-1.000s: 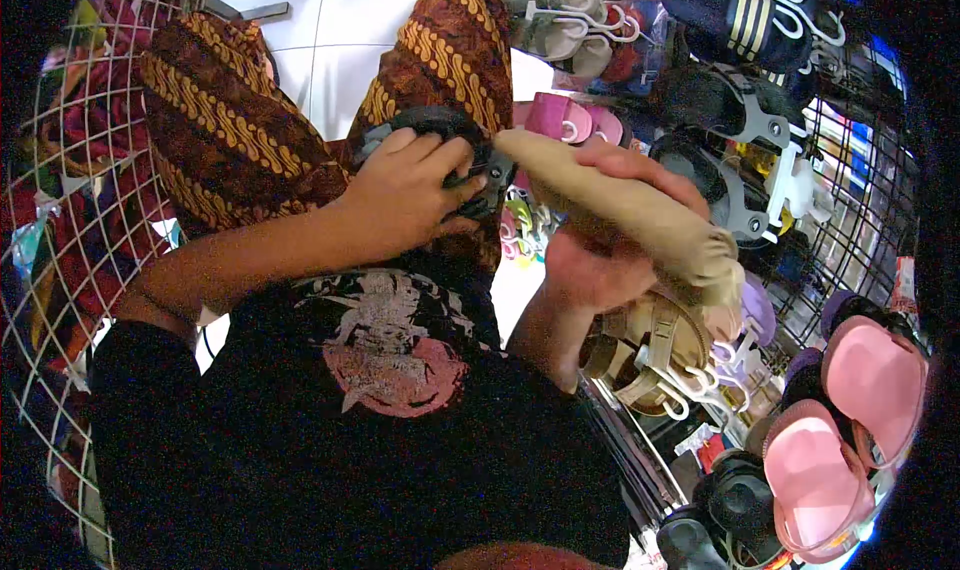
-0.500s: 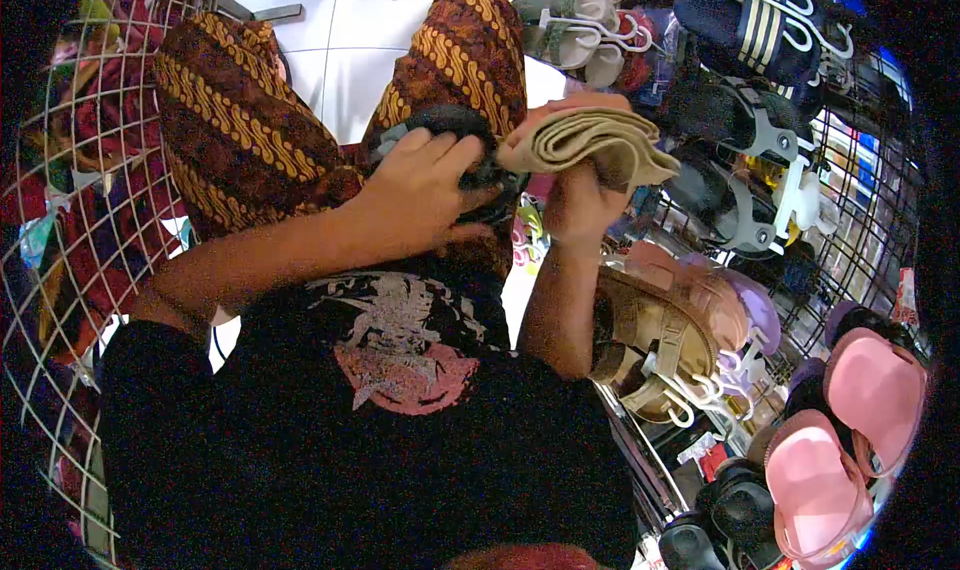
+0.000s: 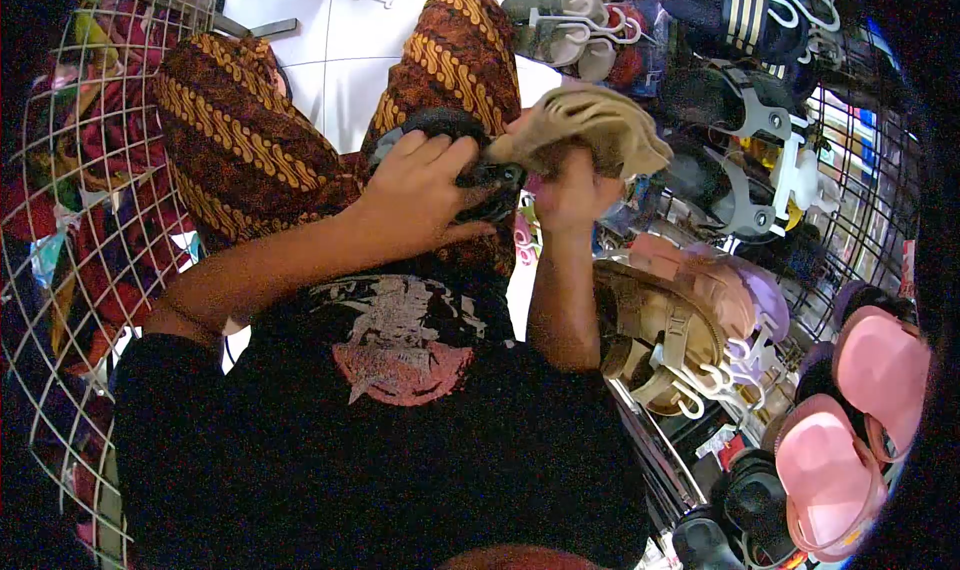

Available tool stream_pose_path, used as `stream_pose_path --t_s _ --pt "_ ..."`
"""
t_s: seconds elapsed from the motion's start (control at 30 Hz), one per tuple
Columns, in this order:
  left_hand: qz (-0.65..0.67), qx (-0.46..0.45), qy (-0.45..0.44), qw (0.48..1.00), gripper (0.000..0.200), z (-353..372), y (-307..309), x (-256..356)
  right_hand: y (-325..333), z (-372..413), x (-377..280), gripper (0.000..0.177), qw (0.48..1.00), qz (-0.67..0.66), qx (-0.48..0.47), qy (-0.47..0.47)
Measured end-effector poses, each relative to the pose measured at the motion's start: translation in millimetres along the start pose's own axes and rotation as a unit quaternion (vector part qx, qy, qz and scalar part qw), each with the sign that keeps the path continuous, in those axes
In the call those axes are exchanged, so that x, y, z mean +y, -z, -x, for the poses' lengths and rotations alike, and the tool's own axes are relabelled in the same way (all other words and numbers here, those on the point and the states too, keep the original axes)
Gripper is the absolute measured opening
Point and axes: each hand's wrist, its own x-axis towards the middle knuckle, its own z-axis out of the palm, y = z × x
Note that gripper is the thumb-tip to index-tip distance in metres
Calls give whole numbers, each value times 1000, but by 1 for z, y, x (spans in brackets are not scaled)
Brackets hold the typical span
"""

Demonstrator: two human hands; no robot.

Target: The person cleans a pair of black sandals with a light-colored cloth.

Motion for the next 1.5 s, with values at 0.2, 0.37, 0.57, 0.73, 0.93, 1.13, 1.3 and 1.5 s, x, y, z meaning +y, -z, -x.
stream_pose_path --t_s 0.2,0.37,0.57,0.73,0.93,1.13,1.3,1.5 --pt "31 101 -20 994 46 2 -12 -7 -4 -20 -38 34 986 133 100 -31" --pt "18 140 -43 989 46 3 -15 -13 17 3 -61 42 945 289 -16 -152" --pt "27 86 -47 995 45 1 -21 -11 23 23 -61 55 868 394 -76 -292" --pt "31 86 -30 995 47 -1 -20 -9 35 34 -65 49 793 443 -132 -397" --pt "14 63 -41 997 52 -4 -18 -13 33 30 -72 42 773 460 -183 -397" --pt "1 52 -28 998 53 -2 -17 -13 34 32 -64 43 783 444 -200 -388" --pt "-26 33 -45 998 48 -4 -11 -9 39 36 -57 50 796 441 -163 -382" --pt "-21 79 -39 996 43 -3 -11 -10 37 35 -69 52 781 442 -223 -381"
